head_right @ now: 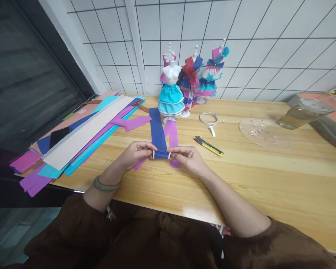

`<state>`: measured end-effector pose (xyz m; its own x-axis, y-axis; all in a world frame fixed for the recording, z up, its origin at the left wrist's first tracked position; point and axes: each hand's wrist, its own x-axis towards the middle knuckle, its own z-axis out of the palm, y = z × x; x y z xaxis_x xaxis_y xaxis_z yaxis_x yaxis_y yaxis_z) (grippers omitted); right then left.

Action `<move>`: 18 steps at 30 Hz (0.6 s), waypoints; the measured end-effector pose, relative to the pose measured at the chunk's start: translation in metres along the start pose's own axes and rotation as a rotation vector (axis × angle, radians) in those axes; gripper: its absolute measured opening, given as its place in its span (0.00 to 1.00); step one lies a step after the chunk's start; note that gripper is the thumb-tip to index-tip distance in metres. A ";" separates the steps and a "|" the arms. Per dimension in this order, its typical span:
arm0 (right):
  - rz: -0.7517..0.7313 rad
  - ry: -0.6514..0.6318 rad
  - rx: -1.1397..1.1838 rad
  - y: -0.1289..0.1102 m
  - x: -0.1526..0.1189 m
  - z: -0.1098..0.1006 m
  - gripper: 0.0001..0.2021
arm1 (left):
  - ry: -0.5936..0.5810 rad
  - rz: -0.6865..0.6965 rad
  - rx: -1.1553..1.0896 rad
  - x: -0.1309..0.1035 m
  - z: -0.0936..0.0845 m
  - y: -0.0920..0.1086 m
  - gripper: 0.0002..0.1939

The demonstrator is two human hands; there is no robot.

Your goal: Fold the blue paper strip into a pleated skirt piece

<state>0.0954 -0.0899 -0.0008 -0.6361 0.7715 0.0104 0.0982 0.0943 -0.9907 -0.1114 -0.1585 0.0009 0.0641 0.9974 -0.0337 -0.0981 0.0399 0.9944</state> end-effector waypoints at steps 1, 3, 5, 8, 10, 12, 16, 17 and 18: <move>-0.007 0.008 -0.012 0.000 0.000 0.000 0.10 | 0.001 -0.002 0.005 0.000 0.000 0.001 0.10; -0.025 0.031 -0.024 0.000 0.001 0.002 0.11 | 0.008 0.008 0.034 -0.001 0.001 0.002 0.10; -0.047 0.039 -0.021 0.002 0.001 0.005 0.11 | 0.023 0.030 0.073 -0.001 0.003 0.003 0.10; -0.057 0.024 -0.010 0.006 0.002 0.008 0.11 | 0.054 0.039 0.133 -0.001 0.005 0.003 0.12; -0.045 0.016 0.001 0.007 0.003 0.009 0.10 | 0.079 0.029 0.177 -0.001 0.006 0.002 0.14; -0.038 0.015 0.020 0.008 0.003 0.011 0.10 | 0.095 0.021 0.222 -0.001 0.006 0.001 0.15; -0.061 0.007 0.046 0.006 0.003 0.013 0.11 | 0.119 0.030 0.294 -0.001 0.009 0.000 0.17; -0.061 -0.004 0.042 0.006 0.002 0.014 0.11 | 0.125 0.027 0.314 -0.001 0.009 0.000 0.17; -0.059 -0.019 0.034 0.005 0.002 0.015 0.11 | 0.130 0.019 0.333 -0.002 0.010 0.000 0.17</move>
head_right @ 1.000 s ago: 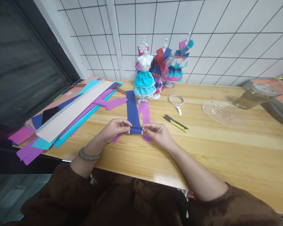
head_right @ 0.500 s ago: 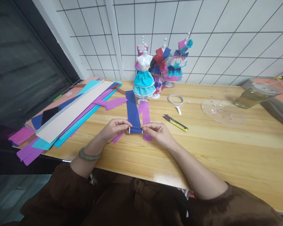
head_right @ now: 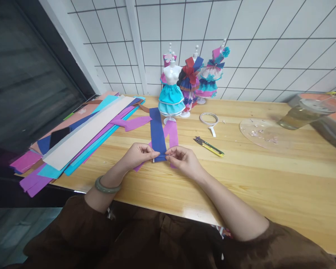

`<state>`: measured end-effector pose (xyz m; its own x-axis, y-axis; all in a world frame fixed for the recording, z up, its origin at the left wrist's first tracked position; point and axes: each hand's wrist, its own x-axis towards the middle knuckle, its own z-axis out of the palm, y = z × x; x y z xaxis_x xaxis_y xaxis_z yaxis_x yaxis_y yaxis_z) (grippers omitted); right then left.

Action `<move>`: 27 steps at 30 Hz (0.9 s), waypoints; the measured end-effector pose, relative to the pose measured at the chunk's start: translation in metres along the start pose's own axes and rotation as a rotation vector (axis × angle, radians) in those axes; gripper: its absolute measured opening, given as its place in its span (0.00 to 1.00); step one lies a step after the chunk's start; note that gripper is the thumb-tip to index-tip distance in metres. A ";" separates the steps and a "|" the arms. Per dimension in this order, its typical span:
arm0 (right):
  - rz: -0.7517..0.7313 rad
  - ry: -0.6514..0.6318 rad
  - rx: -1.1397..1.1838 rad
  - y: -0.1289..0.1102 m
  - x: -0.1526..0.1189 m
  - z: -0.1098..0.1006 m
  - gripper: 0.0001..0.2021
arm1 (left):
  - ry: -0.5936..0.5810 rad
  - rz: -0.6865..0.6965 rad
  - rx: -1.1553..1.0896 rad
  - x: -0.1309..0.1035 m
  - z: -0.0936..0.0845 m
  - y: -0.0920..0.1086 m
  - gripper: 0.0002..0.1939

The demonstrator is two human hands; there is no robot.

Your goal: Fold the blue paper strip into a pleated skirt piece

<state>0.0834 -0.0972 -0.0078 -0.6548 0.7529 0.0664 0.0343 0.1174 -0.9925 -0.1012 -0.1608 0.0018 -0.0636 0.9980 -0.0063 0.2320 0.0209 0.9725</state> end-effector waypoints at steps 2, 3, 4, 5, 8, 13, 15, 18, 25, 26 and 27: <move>0.006 -0.026 -0.018 -0.001 -0.001 0.001 0.11 | 0.004 -0.013 0.015 -0.001 0.002 0.000 0.17; 0.005 -0.030 -0.024 -0.002 -0.001 0.001 0.11 | 0.002 -0.014 0.003 -0.001 0.002 0.000 0.16; 0.002 -0.033 -0.028 -0.002 -0.002 0.001 0.11 | -0.002 -0.013 -0.018 -0.001 0.003 -0.001 0.16; 0.000 -0.037 -0.030 -0.002 -0.002 0.001 0.11 | -0.006 -0.011 -0.044 -0.001 0.003 -0.001 0.16; -0.005 -0.046 -0.029 0.000 -0.001 0.000 0.11 | -0.028 -0.014 -0.119 0.001 0.002 -0.001 0.14; 0.014 0.001 0.021 0.001 0.001 -0.003 0.10 | -0.087 -0.012 -0.227 0.003 -0.002 0.001 0.13; 0.056 0.002 0.061 0.000 0.001 -0.004 0.10 | -0.111 -0.008 -0.256 0.004 -0.003 0.000 0.14; 0.104 -0.032 0.095 -0.001 0.002 -0.006 0.10 | -0.138 0.009 -0.281 0.004 -0.004 -0.002 0.14; 0.124 -0.049 0.098 -0.001 0.003 -0.009 0.11 | -0.164 -0.019 -0.251 0.004 -0.004 -0.003 0.15; 0.128 -0.050 0.107 -0.001 0.003 -0.009 0.12 | -0.166 -0.022 -0.250 0.003 -0.005 -0.002 0.15; 0.130 -0.049 0.114 -0.001 0.003 -0.009 0.12 | -0.168 -0.025 -0.250 0.003 -0.005 -0.002 0.16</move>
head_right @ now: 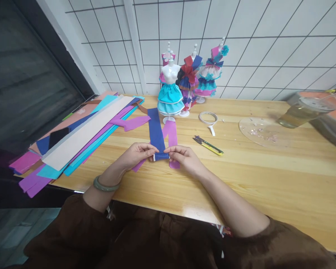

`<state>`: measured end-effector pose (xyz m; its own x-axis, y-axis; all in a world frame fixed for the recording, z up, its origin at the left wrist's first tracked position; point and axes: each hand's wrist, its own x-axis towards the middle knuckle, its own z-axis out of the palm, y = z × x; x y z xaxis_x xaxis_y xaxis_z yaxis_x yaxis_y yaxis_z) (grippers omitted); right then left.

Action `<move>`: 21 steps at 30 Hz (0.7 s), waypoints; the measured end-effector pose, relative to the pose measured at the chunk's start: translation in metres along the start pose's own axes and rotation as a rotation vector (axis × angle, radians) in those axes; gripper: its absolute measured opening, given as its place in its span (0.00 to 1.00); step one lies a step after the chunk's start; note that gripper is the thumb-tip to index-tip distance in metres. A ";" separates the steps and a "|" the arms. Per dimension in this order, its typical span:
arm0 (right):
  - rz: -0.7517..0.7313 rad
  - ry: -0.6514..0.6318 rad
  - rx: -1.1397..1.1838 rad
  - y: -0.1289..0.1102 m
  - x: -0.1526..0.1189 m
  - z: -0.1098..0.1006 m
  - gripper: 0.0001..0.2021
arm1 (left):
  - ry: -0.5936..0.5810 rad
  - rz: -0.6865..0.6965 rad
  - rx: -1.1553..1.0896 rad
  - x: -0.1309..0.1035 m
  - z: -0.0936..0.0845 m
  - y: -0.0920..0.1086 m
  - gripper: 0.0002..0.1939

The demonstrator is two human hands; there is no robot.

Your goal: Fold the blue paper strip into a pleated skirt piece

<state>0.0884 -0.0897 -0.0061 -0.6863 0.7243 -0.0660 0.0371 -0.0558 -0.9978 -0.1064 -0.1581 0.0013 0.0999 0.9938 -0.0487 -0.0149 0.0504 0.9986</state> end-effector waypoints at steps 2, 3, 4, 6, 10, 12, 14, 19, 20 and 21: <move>0.000 0.001 0.005 0.000 0.000 0.001 0.12 | 0.010 -0.004 -0.003 -0.001 0.000 0.001 0.16; -0.005 0.003 0.002 0.000 -0.001 0.001 0.12 | 0.017 -0.010 -0.005 -0.001 0.000 0.001 0.16; -0.009 0.004 -0.006 0.000 -0.001 0.002 0.13 | 0.022 -0.019 -0.006 -0.001 0.001 0.001 0.16; -0.014 0.008 -0.019 0.000 -0.001 0.004 0.15 | 0.025 -0.033 -0.012 -0.001 0.001 0.000 0.17; -0.033 0.009 -0.034 0.002 -0.001 0.006 0.16 | 0.017 -0.018 -0.031 0.000 0.001 -0.003 0.17; -0.054 0.011 -0.055 0.003 -0.001 0.006 0.15 | 0.022 -0.008 -0.025 0.000 0.000 -0.003 0.16; -0.072 0.020 -0.075 0.004 -0.001 0.007 0.15 | 0.025 -0.006 -0.009 0.001 0.000 -0.003 0.16; -0.109 0.053 -0.113 0.007 0.000 0.006 0.14 | 0.034 -0.011 0.015 0.001 0.000 -0.002 0.15; -0.116 0.056 -0.123 0.007 0.001 0.006 0.14 | 0.040 -0.011 0.014 0.001 0.000 -0.002 0.15; -0.122 0.058 -0.135 0.008 0.001 0.006 0.14 | 0.048 -0.010 0.016 0.001 0.001 -0.002 0.15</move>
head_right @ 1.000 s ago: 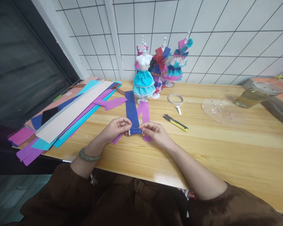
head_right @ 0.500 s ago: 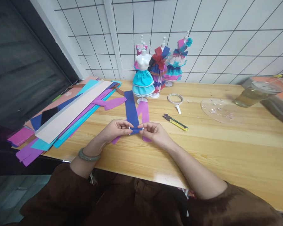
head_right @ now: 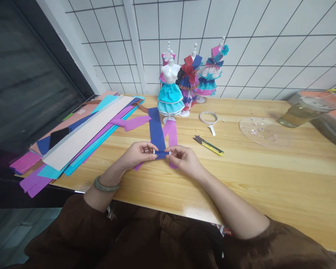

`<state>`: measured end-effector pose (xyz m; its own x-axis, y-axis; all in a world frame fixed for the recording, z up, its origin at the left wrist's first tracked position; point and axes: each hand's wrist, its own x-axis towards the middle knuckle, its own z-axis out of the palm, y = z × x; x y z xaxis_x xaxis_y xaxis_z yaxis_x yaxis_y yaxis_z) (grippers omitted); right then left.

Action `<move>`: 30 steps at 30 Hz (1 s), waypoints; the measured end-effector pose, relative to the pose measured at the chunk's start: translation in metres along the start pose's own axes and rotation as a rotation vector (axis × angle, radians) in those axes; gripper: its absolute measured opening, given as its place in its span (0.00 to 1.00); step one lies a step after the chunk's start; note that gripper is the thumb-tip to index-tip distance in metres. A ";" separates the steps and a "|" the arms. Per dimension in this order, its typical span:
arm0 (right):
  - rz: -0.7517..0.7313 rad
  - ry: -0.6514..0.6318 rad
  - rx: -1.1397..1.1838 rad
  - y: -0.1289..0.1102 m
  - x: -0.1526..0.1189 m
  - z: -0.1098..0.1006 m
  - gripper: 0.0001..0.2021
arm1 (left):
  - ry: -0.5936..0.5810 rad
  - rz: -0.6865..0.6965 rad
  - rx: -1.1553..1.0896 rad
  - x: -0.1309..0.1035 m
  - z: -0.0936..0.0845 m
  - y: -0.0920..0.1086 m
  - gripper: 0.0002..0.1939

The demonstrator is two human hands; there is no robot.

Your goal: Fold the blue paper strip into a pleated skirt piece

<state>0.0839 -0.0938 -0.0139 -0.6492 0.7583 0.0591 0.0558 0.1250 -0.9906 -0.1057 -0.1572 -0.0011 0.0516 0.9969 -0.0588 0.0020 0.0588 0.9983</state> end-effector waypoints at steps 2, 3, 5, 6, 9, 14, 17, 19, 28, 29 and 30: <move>-0.010 0.002 -0.031 0.000 0.000 0.000 0.14 | 0.014 0.001 0.014 0.000 0.001 0.000 0.15; -0.013 0.004 -0.047 -0.001 0.000 0.000 0.13 | 0.022 0.001 0.024 0.000 0.001 0.000 0.15; -0.017 0.011 -0.074 -0.002 -0.001 0.000 0.13 | 0.037 -0.003 0.045 0.000 0.002 0.001 0.15; -0.021 0.012 -0.085 -0.003 -0.001 -0.001 0.13 | 0.043 -0.008 0.055 0.000 0.002 0.001 0.14; -0.036 0.010 -0.106 -0.003 -0.002 -0.001 0.12 | 0.056 -0.022 0.069 0.000 0.004 0.001 0.14; -0.054 0.017 -0.167 -0.003 -0.002 -0.003 0.12 | 0.061 -0.013 0.051 0.000 0.004 0.001 0.14; -0.080 0.024 -0.212 -0.004 -0.002 -0.004 0.12 | 0.059 0.014 0.038 0.000 0.004 0.001 0.13; -0.101 0.032 -0.246 -0.006 -0.002 -0.004 0.11 | 0.055 0.026 0.024 0.000 0.004 0.000 0.13; -0.170 0.053 -0.308 -0.010 -0.002 -0.004 0.08 | 0.057 0.009 -0.005 0.002 -0.002 -0.004 0.16; -0.172 0.056 -0.309 -0.010 -0.002 -0.004 0.08 | 0.062 0.005 -0.006 0.002 -0.002 -0.004 0.17; -0.175 0.060 -0.309 -0.010 -0.003 -0.004 0.08 | 0.067 0.005 -0.005 0.002 -0.002 -0.003 0.18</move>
<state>0.0883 -0.0942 -0.0035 -0.6244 0.7433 0.2402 0.1809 0.4368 -0.8812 -0.1071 -0.1550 -0.0044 -0.0158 0.9984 -0.0542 -0.0034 0.0541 0.9985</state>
